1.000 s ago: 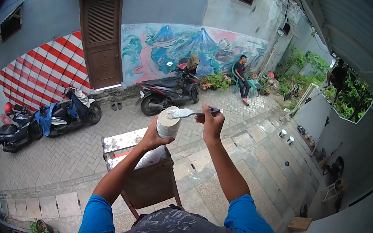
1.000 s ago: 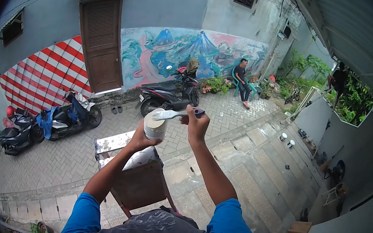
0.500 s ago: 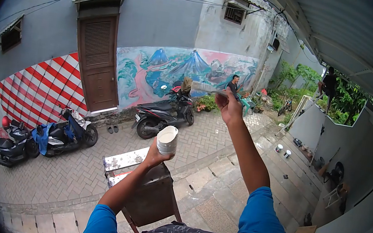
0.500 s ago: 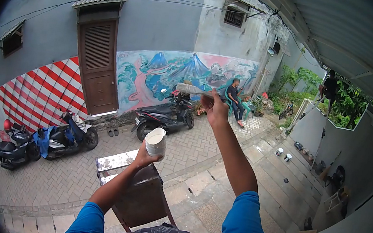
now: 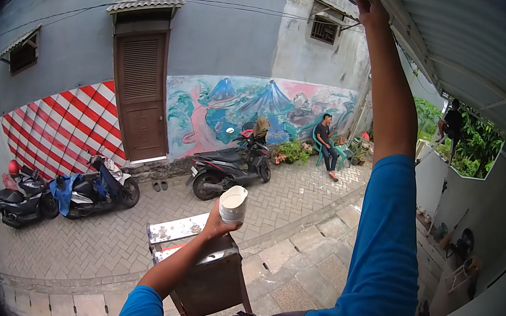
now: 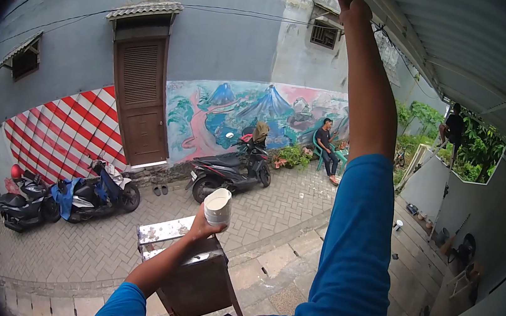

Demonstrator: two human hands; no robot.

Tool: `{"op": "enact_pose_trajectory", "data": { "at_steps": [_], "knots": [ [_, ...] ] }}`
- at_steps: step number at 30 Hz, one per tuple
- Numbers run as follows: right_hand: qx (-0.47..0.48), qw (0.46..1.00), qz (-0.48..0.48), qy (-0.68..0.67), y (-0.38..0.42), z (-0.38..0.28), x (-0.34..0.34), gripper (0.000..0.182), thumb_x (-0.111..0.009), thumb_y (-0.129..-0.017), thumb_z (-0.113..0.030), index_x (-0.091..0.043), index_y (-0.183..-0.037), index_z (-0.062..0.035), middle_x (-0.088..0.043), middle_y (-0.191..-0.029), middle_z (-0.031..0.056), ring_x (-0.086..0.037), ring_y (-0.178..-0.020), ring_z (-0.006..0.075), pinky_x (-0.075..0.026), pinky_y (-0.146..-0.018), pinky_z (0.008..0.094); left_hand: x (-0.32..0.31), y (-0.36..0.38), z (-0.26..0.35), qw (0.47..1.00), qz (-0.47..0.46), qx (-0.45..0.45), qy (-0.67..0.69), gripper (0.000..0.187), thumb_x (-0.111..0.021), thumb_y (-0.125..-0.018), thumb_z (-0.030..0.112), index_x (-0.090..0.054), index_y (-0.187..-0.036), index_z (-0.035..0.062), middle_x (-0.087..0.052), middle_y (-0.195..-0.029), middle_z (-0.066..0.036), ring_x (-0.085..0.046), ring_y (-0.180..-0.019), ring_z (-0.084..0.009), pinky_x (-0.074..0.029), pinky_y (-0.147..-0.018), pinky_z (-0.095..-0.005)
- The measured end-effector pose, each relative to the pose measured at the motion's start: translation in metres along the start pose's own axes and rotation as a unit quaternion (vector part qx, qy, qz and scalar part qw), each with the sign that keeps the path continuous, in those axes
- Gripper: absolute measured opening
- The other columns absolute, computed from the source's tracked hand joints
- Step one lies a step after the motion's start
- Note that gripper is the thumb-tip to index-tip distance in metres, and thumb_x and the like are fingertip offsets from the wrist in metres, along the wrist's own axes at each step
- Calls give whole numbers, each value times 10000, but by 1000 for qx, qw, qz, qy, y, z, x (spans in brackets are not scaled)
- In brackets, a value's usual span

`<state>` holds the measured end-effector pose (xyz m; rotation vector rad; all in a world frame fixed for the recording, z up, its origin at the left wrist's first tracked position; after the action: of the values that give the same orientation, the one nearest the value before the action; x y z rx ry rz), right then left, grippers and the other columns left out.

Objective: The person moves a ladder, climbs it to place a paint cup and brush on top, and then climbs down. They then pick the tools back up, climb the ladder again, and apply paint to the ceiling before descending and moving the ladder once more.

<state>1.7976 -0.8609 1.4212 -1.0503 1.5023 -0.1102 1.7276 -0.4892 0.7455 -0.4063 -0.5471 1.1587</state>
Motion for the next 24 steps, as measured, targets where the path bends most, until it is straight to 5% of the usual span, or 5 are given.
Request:
{"op": "enact_pose_trajectory", "data": {
  "at_steps": [13,15,18,22,24],
  "knots": [
    [269,952,-73,129,-191,4,-70,115,-643,-933,-150,-642,-937,-35,-643,-812,131,-571,-609,314,-529,-565,428,1,-2,-1,1000,6,28,-3,890,-877,-634,255,-385,-1328,-6,-540,-1282,-170,-543,-1196,-265,-441,-1014,-390],
    [461,692,31,554,-120,-7,-77,247,-704,-887,-245,-658,-818,-12,-687,-802,156,-631,-699,350,-537,-660,468,1,-1,-1,999,0,43,10,889,-880,-630,258,-387,-1321,-7,-552,-1269,-171,-554,-1187,-265,-448,-1007,-390],
    [504,582,4,638,-112,4,-91,349,-742,-838,-303,-639,-715,6,-679,-750,168,-642,-719,358,-527,-729,464,1,-2,3,999,-1,33,19,901,-880,-629,255,-385,-1335,-6,-562,-1262,-171,-565,-1175,-266,-453,-1002,-390],
    [551,598,-28,581,-102,26,-113,322,-702,-880,-295,-646,-786,8,-683,-760,166,-657,-693,334,-520,-624,466,0,-1,-4,1000,2,19,15,926,-878,-630,244,-379,-1368,-6,-555,-1289,-170,-562,-1188,-263,-449,-1009,-387],
    [262,880,-168,358,-103,19,-133,243,-624,-942,-203,-639,-890,34,-691,-786,187,-665,-652,326,-514,-526,441,0,-3,0,1000,2,17,22,923,-877,-632,240,-380,-1369,-6,-556,-1291,-167,-560,-1192,-262,-448,-1010,-386]
  ]
}}
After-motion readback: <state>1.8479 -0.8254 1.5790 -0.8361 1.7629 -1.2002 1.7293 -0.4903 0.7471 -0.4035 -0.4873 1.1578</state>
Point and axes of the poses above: each hand's wrist, its own y-axis away from the middle knuckle, its own x-axis out of the back of the hand, z = x × y, the point moved 1 cm from there along -y, towards the middle knuckle
